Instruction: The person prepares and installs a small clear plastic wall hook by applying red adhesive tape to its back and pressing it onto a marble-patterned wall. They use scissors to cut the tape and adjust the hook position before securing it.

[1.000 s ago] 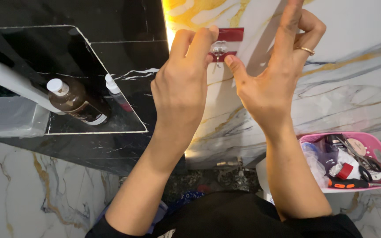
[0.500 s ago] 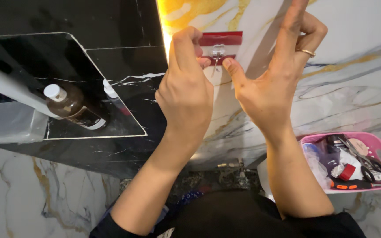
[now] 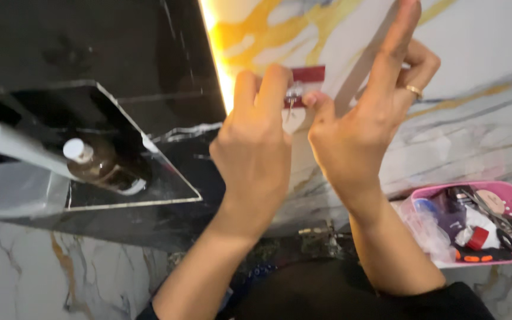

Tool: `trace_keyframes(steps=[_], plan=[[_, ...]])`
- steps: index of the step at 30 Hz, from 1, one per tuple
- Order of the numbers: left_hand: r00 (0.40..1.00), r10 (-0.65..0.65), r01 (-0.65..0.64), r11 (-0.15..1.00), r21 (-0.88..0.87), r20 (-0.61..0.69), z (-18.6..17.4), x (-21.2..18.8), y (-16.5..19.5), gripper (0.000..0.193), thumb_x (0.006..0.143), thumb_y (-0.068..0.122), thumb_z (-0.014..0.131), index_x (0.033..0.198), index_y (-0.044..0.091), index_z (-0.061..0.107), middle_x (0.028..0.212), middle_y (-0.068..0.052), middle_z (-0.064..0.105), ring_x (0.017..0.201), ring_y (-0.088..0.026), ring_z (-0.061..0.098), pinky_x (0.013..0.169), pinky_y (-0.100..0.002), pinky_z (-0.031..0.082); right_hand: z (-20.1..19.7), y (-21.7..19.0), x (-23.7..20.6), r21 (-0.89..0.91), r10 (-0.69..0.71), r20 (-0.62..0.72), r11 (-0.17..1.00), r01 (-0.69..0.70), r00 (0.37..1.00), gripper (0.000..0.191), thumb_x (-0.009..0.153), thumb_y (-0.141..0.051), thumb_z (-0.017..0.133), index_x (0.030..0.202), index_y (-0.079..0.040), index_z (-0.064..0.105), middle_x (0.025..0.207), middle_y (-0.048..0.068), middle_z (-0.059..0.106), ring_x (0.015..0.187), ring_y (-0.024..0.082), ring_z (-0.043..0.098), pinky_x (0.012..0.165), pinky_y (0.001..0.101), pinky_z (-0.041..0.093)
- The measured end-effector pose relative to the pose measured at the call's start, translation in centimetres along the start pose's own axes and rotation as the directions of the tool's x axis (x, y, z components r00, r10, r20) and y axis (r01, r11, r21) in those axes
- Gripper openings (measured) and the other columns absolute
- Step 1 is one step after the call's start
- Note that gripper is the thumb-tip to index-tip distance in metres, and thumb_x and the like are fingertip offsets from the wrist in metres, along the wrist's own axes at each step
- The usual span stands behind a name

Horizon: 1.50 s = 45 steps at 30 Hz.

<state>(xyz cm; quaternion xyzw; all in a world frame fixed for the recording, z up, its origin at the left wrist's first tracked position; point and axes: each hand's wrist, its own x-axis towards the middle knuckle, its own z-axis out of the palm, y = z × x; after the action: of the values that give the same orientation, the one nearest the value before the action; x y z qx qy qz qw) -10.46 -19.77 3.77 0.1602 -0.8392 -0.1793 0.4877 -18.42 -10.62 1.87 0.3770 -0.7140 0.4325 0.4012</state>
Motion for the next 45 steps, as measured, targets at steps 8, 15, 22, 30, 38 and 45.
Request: trace_keyframes(steps=[8, 15, 22, 30, 38, 45], plan=[[0.994, -0.099, 0.095, 0.992, 0.087, 0.039, 0.2, 1.4, 1.1, 0.015, 0.091, 0.014, 0.065, 0.104, 0.018, 0.058, 0.099, -0.006, 0.058, 0.077, -0.030, 0.069, 0.053, -0.045, 0.050, 0.2, -1.1, 1.1, -0.095, 0.056, -0.033, 0.994, -0.059, 0.998, 0.114, 0.090, -0.018, 0.091, 0.162, -0.007, 0.004, 0.139, 0.017, 0.029, 0.126, 0.027, 0.032, 0.112, 0.0343, 0.029], [0.999, -0.018, 0.018, 1.000, -0.008, 0.046, -0.8, 0.9, 0.7, 0.024, 0.092, 0.006, 0.067, 0.112, 0.016, 0.056, 0.104, -0.007, 0.057, 0.079, -0.030, 0.070, 0.056, -0.042, 0.052, -1.4, 0.1, 0.9, -0.047, 0.009, 0.090, 0.999, -0.005, 0.996, 0.122, 0.088, -0.016, 0.092, 0.159, -0.009, -0.006, 0.148, 0.017, 0.023, 0.135, 0.026, 0.026, 0.124, 0.0378, 0.019], [0.999, -0.039, 0.038, 0.999, 0.028, 0.034, -0.4, 0.8, 0.6, 0.022, 0.095, 0.009, 0.068, 0.111, 0.017, 0.056, 0.103, -0.006, 0.057, 0.073, -0.029, 0.070, 0.053, -0.042, 0.050, -0.7, -0.9, 0.6, -0.044, 0.060, 0.057, 0.997, -0.057, 0.997, 0.116, 0.089, -0.012, 0.098, 0.160, -0.004, 0.006, 0.150, 0.021, 0.021, 0.141, 0.031, 0.021, 0.124, 0.0452, 0.016], [0.998, -0.054, 0.055, 0.998, -0.020, 0.040, -0.2, 1.0, 0.9, 0.026, 0.089, 0.020, 0.074, 0.107, 0.017, 0.056, 0.101, -0.007, 0.055, 0.076, -0.030, 0.070, 0.054, -0.044, 0.050, 1.1, -0.5, -0.1, -0.049, 0.089, -0.037, 0.995, -0.091, 0.995, 0.097, 0.100, -0.031, 0.088, 0.157, -0.001, 0.016, 0.152, 0.021, 0.018, 0.144, 0.031, 0.021, 0.123, 0.0442, 0.019], [0.995, -0.102, 0.104, 0.983, -0.150, 0.022, -0.3, 1.0, 1.1, 0.018, 0.095, 0.004, 0.064, 0.106, 0.015, 0.056, 0.103, -0.004, 0.057, 0.079, -0.024, 0.074, 0.056, -0.040, 0.053, -0.3, 0.8, 0.5, -0.069, 0.060, -0.014, 0.996, -0.061, 0.998, 0.113, 0.087, -0.042, 0.099, 0.154, -0.002, 0.017, 0.156, 0.022, 0.014, 0.149, 0.034, 0.014, 0.126, 0.0495, 0.014], [0.993, -0.090, 0.084, 0.993, -0.083, -0.071, 1.5, 0.4, 1.1, 0.019, 0.094, 0.002, 0.066, 0.104, 0.014, 0.055, 0.099, -0.004, 0.054, 0.077, -0.018, 0.073, 0.055, -0.035, 0.053, -1.5, 3.6, 0.2, 0.015, 0.047, 0.003, 0.999, -0.047, 0.999, 0.113, 0.084, -0.026, 0.092, 0.160, -0.011, 0.010, 0.165, 0.013, 0.001, 0.154, 0.026, 0.005, 0.130, 0.0433, 0.012]])
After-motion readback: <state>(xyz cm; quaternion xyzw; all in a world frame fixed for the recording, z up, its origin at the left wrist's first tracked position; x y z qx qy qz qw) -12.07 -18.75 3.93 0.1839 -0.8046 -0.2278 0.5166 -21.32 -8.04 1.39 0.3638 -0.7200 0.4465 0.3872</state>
